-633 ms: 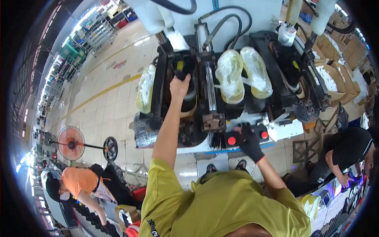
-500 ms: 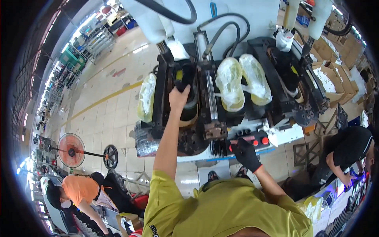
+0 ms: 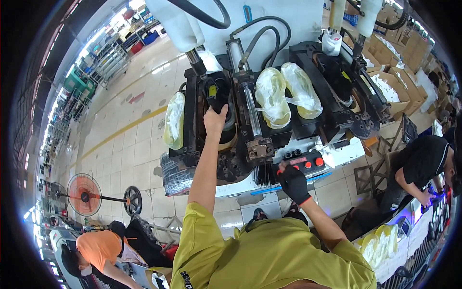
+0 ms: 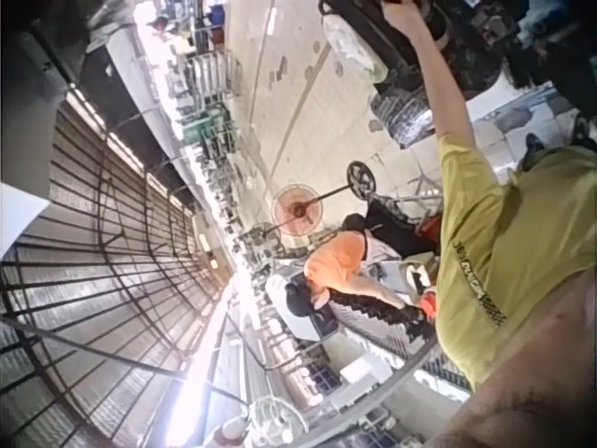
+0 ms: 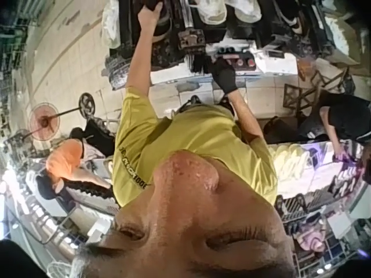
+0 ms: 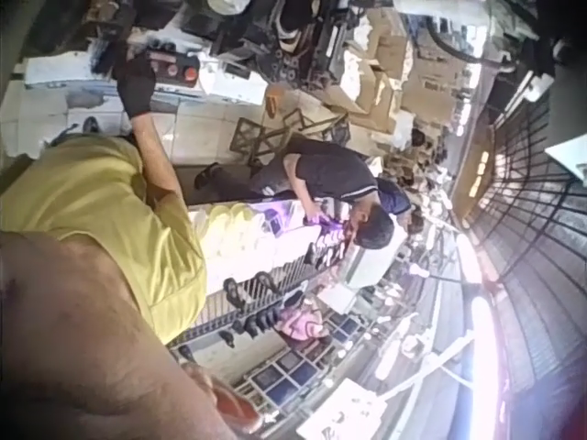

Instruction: Pressing soles onto boots using a hydraulic machine in a shoe factory.

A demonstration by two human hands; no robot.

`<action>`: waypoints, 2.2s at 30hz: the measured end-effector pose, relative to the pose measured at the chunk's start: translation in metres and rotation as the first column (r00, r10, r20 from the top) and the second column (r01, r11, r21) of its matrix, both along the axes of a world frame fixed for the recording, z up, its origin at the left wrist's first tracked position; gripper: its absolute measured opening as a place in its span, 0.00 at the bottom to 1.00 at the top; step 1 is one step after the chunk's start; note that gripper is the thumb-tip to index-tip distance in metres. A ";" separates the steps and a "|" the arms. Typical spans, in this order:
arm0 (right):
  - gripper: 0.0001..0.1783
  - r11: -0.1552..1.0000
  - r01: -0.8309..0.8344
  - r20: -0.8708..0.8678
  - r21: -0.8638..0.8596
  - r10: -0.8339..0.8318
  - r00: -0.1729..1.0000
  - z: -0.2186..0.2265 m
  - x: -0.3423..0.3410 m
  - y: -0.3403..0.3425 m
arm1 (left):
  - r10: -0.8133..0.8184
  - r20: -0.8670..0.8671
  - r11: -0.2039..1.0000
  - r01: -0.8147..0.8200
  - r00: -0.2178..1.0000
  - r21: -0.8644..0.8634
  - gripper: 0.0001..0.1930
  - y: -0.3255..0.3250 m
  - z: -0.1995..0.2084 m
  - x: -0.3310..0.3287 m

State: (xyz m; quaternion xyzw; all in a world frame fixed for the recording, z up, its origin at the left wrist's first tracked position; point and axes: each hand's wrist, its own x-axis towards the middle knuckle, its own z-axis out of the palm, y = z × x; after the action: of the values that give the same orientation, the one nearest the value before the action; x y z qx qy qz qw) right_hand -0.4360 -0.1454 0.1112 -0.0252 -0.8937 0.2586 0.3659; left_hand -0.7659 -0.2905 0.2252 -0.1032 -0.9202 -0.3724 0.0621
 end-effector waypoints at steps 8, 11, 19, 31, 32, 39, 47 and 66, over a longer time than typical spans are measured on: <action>0.08 0.982 0.087 0.418 0.168 -0.151 0.896 -0.027 0.009 -0.032 | 0.013 -0.026 1.000 -0.013 1.000 0.008 0.35 -0.003 0.016 -0.001; 0.11 0.993 0.113 0.528 0.018 -0.105 0.843 -0.035 0.025 -0.039 | -0.028 0.042 0.998 0.031 0.999 -0.058 0.33 -0.002 0.033 -0.002; 0.11 0.982 0.070 0.346 -0.175 -0.005 0.938 -0.047 0.047 -0.056 | -0.005 0.065 0.992 0.013 0.998 -0.123 0.37 -0.002 0.079 -0.006; 0.13 0.562 0.516 0.450 -0.647 -0.265 0.853 -0.049 0.205 0.014 | -0.200 -0.590 0.643 0.559 0.782 0.523 0.16 -0.031 0.168 0.148; 0.13 0.546 0.529 0.472 -0.650 -0.256 0.844 -0.031 0.203 0.019 | -0.222 -0.601 0.595 0.595 0.768 0.540 0.14 -0.025 0.164 0.177; 0.13 0.740 0.394 0.133 -0.545 -0.387 0.912 0.093 0.122 0.093 | -0.831 -0.356 0.340 0.897 0.426 0.281 0.22 0.137 0.109 0.270; 0.23 0.817 0.189 -0.196 -0.545 -0.343 0.918 0.137 0.012 0.230 | -0.942 -0.002 0.293 0.816 0.337 -0.498 0.25 0.384 0.002 0.169; 0.26 0.874 0.457 0.289 -0.166 -0.400 0.870 0.190 -0.010 0.402 | -0.649 0.561 0.059 0.769 0.514 -0.636 0.45 0.486 0.006 0.189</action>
State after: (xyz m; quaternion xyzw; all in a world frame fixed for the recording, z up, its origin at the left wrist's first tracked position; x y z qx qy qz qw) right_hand -0.4457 0.2566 0.3010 -0.2979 -0.8678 0.2665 0.2953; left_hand -0.5771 0.1953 0.2313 -0.5314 -0.7997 0.1358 -0.2441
